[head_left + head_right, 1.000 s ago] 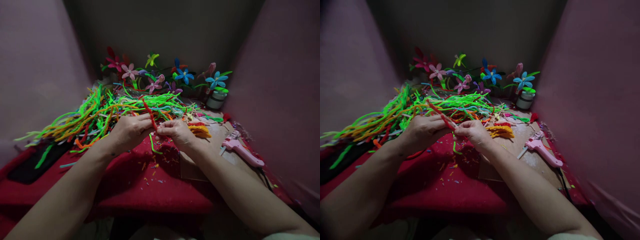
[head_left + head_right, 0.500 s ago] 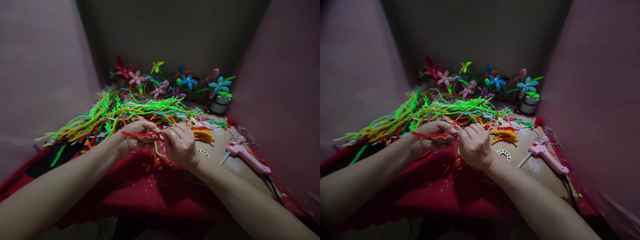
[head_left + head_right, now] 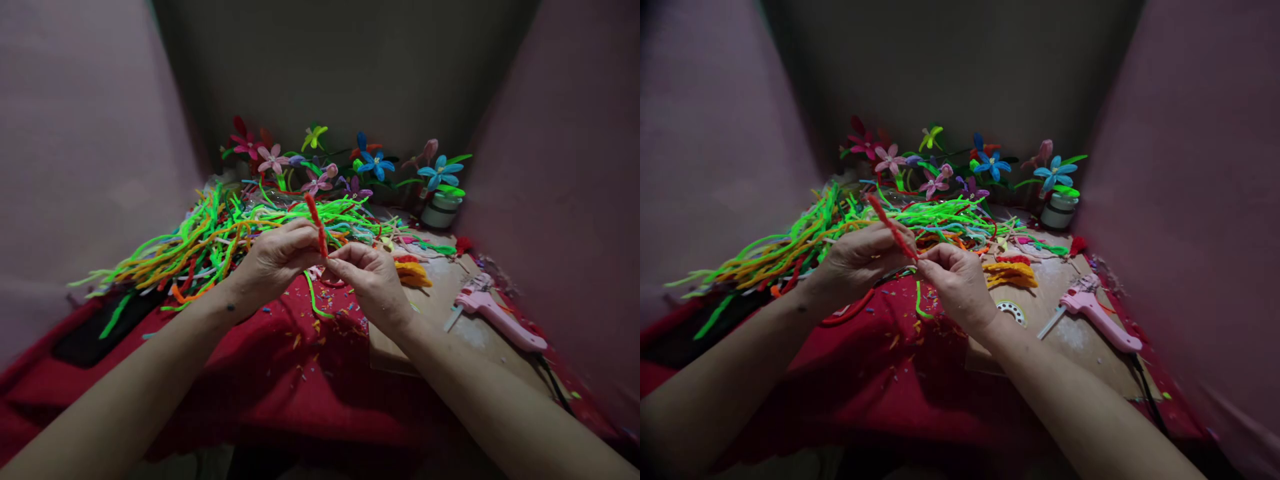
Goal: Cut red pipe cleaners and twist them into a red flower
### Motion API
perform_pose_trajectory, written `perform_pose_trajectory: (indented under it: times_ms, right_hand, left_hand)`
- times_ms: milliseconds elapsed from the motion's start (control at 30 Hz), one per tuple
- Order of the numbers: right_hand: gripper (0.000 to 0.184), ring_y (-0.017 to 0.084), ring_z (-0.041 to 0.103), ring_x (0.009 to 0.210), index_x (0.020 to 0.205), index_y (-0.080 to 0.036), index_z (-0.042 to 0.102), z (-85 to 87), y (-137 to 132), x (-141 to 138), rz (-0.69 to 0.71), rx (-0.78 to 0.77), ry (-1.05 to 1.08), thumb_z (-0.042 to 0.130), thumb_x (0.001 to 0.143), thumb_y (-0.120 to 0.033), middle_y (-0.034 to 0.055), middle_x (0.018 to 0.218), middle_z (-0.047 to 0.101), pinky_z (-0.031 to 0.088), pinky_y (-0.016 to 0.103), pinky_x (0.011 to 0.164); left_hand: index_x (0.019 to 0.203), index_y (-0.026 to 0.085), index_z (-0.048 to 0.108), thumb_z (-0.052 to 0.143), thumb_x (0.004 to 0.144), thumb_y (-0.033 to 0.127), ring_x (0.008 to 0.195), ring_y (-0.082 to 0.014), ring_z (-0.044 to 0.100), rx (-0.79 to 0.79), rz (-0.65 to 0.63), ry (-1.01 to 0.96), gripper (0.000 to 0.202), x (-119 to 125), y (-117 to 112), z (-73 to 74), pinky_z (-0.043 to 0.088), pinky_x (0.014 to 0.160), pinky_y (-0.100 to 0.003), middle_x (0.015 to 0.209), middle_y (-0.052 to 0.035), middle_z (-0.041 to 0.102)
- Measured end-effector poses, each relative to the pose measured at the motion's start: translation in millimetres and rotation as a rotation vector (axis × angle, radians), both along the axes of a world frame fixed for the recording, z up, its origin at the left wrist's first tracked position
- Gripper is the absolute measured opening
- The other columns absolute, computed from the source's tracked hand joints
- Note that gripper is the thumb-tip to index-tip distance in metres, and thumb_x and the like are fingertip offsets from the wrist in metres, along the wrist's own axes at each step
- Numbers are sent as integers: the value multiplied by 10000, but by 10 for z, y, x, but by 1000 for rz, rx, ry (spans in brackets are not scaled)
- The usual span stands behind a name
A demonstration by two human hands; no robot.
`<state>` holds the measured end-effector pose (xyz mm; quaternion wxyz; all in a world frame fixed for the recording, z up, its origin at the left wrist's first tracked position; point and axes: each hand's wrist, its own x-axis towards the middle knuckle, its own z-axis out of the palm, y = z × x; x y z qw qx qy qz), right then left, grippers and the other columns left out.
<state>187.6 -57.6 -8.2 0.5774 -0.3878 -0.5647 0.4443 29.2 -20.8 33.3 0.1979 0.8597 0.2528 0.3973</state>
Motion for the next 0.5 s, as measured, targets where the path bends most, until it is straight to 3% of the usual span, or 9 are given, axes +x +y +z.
perform_pose_trajectory:
  times_ms: [100,167,233,333,433,500]
  right_hand:
    - [134,125,533,573,683,-163,602,-15,-39,-6,-165,167,-240,585,782,-253,20,626,615,416,274,576]
    - [127,131,530,597,667,-167,603,-41,-53,-14,-314,335,-397,570,782,-209,23,624,608,414,283,611]
    - [116,139,539,625,660,-167,609,-66,-47,-22,-404,420,-467,569,768,-181,30,634,612,414,289,640]
    - [116,139,557,605,692,-161,626,-70,0,-21,-267,207,-322,577,770,-232,35,643,634,424,281,606]
    - [170,129,570,561,714,-148,641,-35,61,-3,-9,-116,-39,644,718,-318,32,632,654,433,263,560]
    - [191,114,554,516,680,-136,647,-16,90,9,67,-226,43,695,657,-320,28,593,654,425,251,535]
  left_hand:
    - [634,155,565,579,780,245,562,-89,401,-333,17,27,173,63,22,-22,324,527,-219,595,28,457]
    - [603,150,528,566,774,286,511,-81,354,-645,-35,-28,222,104,36,-56,296,498,-224,541,35,414]
    - [595,146,511,569,757,303,507,-81,361,-842,-85,-109,232,127,55,-102,306,505,-229,537,29,421]
    - [626,147,509,586,754,312,525,-77,372,-822,-64,-150,222,113,82,-150,307,510,-219,571,30,438]
    - [648,156,504,551,800,314,528,-72,362,-631,-5,-85,224,68,107,-156,300,502,-207,587,44,430]
    - [652,157,514,529,818,285,531,-76,370,-462,58,-19,210,48,124,-164,311,505,-208,586,45,434]
